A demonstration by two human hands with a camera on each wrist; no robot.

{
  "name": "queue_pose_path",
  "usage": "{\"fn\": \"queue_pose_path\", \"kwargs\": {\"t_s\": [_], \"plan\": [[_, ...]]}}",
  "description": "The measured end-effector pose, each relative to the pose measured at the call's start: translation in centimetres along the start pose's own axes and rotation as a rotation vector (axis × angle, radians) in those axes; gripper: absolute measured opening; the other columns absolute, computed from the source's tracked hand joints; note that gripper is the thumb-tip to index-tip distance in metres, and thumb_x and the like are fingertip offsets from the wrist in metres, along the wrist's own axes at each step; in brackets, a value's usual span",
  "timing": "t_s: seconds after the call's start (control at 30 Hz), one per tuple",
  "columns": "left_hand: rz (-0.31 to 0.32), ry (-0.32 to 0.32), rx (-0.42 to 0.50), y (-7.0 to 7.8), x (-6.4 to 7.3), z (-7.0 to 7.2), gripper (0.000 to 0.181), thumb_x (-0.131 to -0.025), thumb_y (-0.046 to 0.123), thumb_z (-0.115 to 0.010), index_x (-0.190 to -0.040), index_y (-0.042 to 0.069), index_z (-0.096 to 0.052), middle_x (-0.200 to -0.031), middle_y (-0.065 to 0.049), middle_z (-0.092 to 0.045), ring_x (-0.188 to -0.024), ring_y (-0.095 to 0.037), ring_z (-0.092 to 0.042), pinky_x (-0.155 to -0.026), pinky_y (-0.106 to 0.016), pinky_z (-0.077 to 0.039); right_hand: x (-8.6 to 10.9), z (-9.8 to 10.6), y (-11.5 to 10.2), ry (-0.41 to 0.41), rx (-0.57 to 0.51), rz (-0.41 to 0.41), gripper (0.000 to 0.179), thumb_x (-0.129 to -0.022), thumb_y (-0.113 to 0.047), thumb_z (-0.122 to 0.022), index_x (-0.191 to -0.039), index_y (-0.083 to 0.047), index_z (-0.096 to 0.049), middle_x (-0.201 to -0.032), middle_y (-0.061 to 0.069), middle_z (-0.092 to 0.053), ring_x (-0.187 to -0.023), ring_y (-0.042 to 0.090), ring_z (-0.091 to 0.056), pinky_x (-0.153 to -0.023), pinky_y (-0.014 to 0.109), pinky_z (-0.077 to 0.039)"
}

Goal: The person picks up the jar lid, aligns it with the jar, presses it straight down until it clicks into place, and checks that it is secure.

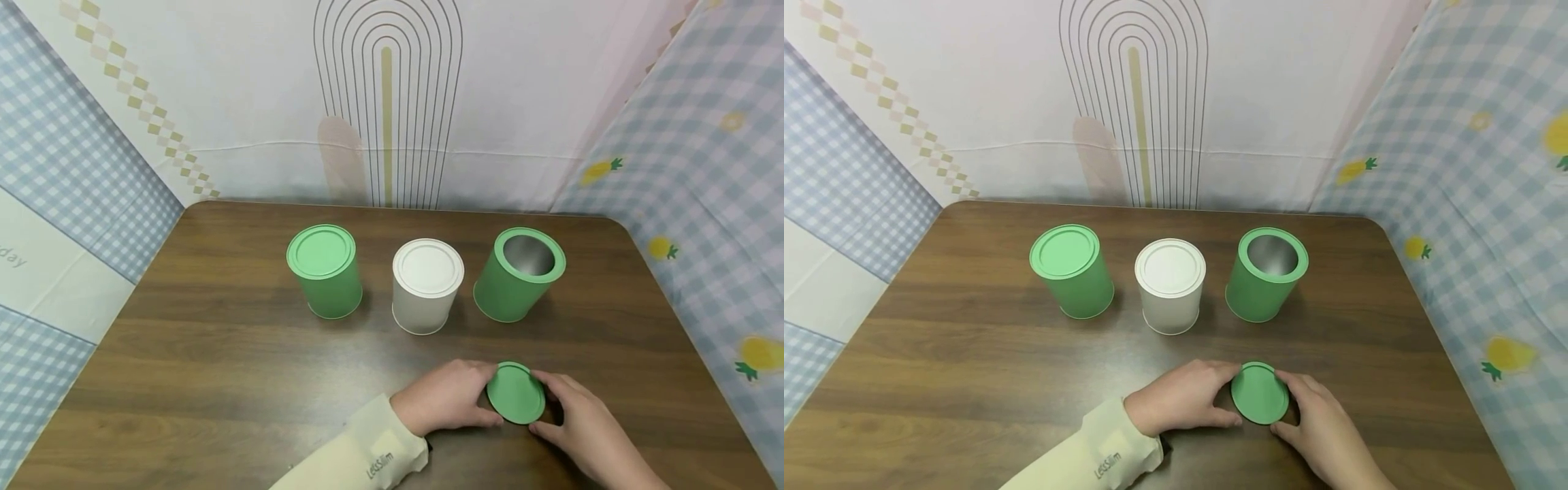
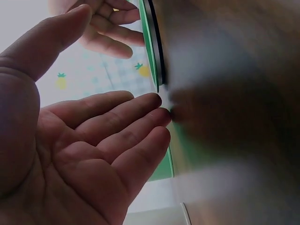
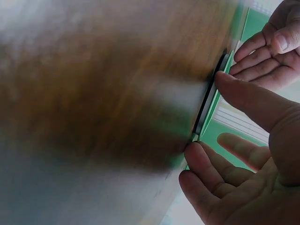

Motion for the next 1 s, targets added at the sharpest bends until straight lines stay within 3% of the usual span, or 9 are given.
{"fn": "queue_pose_path", "kwargs": {"t_s": [0.53,0.8,1.0], "plan": [[0.035,-0.006,-0.043,0.04,-0.41,-0.12,0.038,-0.080,0.041,-0.083,-0.104,0.018,-0.065,-0.093,0.013,-0.065,-0.079,0.000,-0.056,-0.071,-0.014,-0.046,-0.10,0.04,-0.23,0.023,0.041,0.024,0.073,-0.066,-0.019,-0.094,-0.130,-0.005,-0.062,-0.115,0.002,-0.066,-0.095,0.016,-0.062,-0.079,0.041,-0.056],[0.077,-0.009,-0.032,-0.07,-0.50,-0.23,0.041,-0.080,0.043,-0.083,-0.107,0.018,-0.066,-0.093,0.013,-0.065,-0.080,-0.001,-0.057,-0.071,-0.015,-0.046,-0.02,0.07,-0.42,0.040,0.057,0.040,0.073,-0.067,-0.019,-0.094,-0.131,-0.005,-0.062,-0.113,0.001,-0.066,-0.094,0.016,-0.062,-0.077,0.041,-0.056],[0.074,0.002,-0.020,-0.27,-0.59,-0.31,0.043,-0.080,0.042,-0.083,-0.110,0.017,-0.066,-0.097,0.012,-0.066,-0.085,-0.001,-0.059,-0.075,-0.014,-0.047,-0.08,0.18,-0.41,0.034,0.038,0.015,0.071,-0.070,-0.018,-0.092,-0.133,-0.007,-0.061,-0.118,0.004,-0.066,-0.098,0.019,-0.064,-0.078,0.042,-0.057]]}}
Point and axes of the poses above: each hand's wrist, its own x-axis away from the middle knuckle, its own z-axis out of the back of the hand, y = z × x, the point moved 6 cm from there along -x, towards the middle knuckle
